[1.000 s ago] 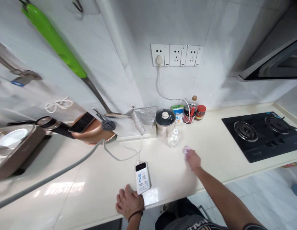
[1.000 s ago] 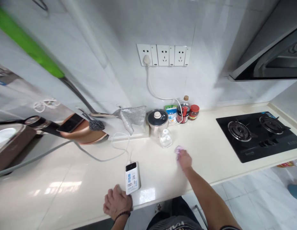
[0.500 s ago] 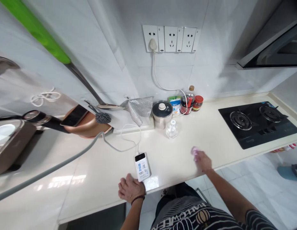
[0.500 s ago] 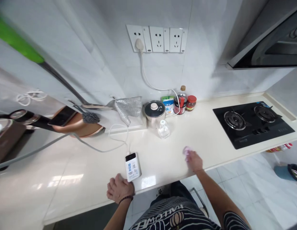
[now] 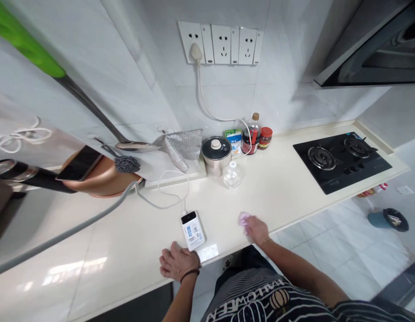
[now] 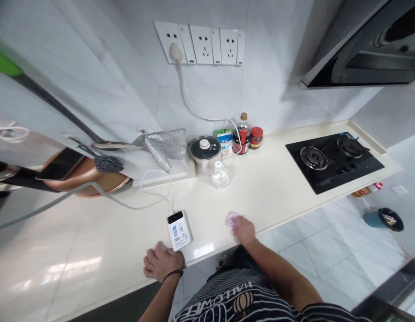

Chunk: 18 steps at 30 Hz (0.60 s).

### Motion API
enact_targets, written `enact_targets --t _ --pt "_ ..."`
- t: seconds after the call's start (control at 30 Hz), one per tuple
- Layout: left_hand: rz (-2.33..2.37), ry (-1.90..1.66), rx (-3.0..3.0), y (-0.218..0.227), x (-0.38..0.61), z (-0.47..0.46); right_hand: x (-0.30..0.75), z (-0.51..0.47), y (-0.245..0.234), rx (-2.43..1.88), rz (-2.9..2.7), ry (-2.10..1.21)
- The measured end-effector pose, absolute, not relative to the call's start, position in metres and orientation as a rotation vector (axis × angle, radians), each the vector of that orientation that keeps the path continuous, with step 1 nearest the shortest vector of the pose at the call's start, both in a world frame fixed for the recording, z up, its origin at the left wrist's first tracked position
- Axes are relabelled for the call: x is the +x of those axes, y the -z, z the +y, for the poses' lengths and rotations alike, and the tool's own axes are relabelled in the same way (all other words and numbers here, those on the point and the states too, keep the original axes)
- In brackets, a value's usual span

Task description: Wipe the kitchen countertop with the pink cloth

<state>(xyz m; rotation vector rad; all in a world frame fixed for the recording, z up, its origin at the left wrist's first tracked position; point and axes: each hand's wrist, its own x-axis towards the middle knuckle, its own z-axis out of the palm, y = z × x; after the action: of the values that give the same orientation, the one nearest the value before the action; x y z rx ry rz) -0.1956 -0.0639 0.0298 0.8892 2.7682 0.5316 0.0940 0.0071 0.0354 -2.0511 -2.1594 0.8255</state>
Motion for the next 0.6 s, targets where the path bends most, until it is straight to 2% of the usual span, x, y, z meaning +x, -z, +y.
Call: enact_targets --t 0.1,0.2,0.47,0.6 --pt "2.764 -0.542 0.884 -0.031 -0.194 -0.064 0.054 -0.01 -0.035 -1.864 -2.284 -0.902" --pt "2.769 -0.537 0.883 -0.03 -0.195 -0.064 0.07 -0.01 -0.037 -1.883 -2.266 -0.91" --pt "2.77 -0.527 0.896 -0.027 -0.197 -0.065 0.259 0.042 -0.069 -2.66 -1.522 -0.605" --pt "2.767 -0.554 0.838 -0.032 -0.196 -0.062 0.307 0.069 -0.087 -2.816 -1.258 -0.529"
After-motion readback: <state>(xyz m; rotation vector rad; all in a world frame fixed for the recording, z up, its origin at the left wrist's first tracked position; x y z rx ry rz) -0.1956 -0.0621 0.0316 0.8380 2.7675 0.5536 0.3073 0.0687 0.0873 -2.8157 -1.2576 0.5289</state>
